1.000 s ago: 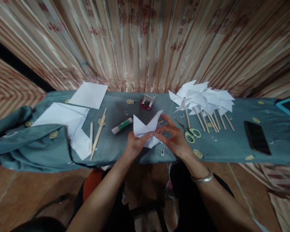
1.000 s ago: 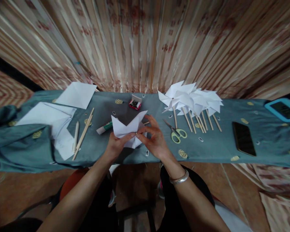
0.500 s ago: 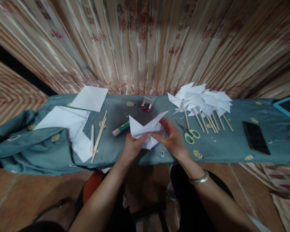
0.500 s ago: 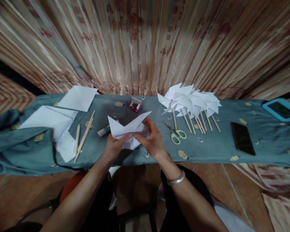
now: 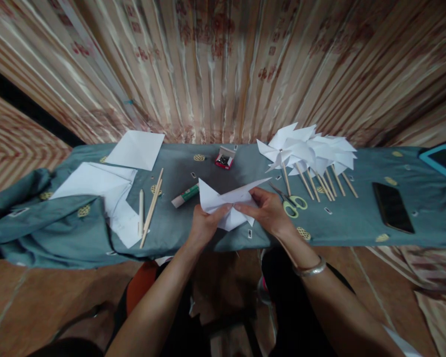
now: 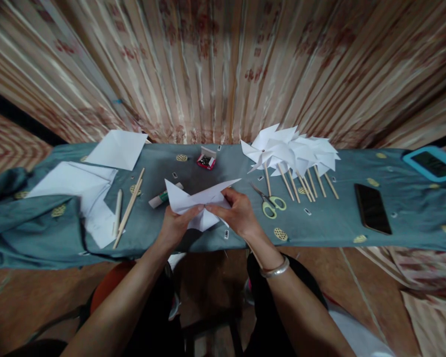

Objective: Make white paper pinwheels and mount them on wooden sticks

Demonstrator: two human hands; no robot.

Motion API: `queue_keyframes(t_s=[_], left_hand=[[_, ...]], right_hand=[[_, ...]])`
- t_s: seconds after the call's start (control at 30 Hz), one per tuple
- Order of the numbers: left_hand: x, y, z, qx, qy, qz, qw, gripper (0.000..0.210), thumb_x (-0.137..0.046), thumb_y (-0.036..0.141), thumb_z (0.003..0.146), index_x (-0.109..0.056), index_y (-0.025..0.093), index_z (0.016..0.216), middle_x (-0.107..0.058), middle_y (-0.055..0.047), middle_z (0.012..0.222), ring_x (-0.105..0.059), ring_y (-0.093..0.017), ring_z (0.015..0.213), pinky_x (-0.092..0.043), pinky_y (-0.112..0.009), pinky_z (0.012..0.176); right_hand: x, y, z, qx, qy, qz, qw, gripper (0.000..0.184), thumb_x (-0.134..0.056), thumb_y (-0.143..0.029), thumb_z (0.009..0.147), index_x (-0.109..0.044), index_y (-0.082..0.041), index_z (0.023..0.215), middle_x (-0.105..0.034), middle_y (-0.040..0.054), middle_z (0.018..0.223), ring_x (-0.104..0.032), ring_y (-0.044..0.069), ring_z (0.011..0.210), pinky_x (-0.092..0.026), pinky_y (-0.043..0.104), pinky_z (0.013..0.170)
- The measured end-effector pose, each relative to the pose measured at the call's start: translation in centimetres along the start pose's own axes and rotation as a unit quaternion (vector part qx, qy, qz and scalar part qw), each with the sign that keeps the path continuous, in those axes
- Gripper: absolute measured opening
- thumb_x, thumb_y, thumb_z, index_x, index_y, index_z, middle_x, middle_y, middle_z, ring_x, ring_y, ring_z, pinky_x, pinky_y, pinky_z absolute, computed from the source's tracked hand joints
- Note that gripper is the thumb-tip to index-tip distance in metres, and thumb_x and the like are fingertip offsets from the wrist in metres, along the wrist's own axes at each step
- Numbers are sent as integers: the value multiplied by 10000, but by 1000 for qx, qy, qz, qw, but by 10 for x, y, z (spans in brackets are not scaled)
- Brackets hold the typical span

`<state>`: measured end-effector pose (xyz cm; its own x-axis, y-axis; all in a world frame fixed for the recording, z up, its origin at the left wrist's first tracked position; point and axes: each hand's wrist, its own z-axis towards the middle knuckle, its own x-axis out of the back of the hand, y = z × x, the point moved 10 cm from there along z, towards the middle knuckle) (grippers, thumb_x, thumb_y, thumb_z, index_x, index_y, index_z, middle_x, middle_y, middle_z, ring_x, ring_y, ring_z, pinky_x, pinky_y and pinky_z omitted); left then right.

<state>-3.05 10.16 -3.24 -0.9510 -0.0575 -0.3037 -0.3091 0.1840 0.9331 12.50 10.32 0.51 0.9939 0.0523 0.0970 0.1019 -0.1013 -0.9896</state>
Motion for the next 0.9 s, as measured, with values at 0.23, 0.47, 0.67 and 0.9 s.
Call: queue_keyframes(t_s=[0.23, 0.47, 0.67, 0.9], left_hand=[[4, 2, -2, -13, 26, 12, 1000, 303, -829, 308, 571, -756, 115, 793, -765, -81, 814, -696, -218, 728, -556, -328, 706], [7, 0, -1, 7, 65, -32, 997, 355, -845, 301, 522, -755, 110, 807, -768, -90, 834, -705, -232, 751, -554, -342, 748], [6, -2, 0, 15, 93, -68, 993, 354, -851, 270, 491, -753, 110, 791, -766, -81, 795, -697, -217, 710, -548, -326, 721], [-2, -2, -2, 8, 69, -73, 995, 372, -847, 281, 511, -760, 106, 828, -765, -91, 840, -694, -223, 747, -535, -329, 733]], right_hand=[[1, -7, -3, 11, 25, -60, 998, 286, -748, -392, 660, -656, -198, 848, -682, 0, 752, -604, 175, 659, -479, 290, 602], [13, -17, -9, 81, 142, -138, 977, 495, -780, -371, 651, -588, -193, 1072, -688, 86, 1038, -647, 251, 941, -511, 423, 867], [11, -33, -15, 158, 186, -196, 950, 281, -770, -314, 659, -592, -211, 850, -522, 140, 1362, -519, 315, 1238, -439, 493, 1008], [-2, -43, -25, 199, 142, -224, 944, 84, -684, -271, 773, -680, -224, 844, -496, 91, 1391, -420, 295, 1346, -387, 462, 1074]])
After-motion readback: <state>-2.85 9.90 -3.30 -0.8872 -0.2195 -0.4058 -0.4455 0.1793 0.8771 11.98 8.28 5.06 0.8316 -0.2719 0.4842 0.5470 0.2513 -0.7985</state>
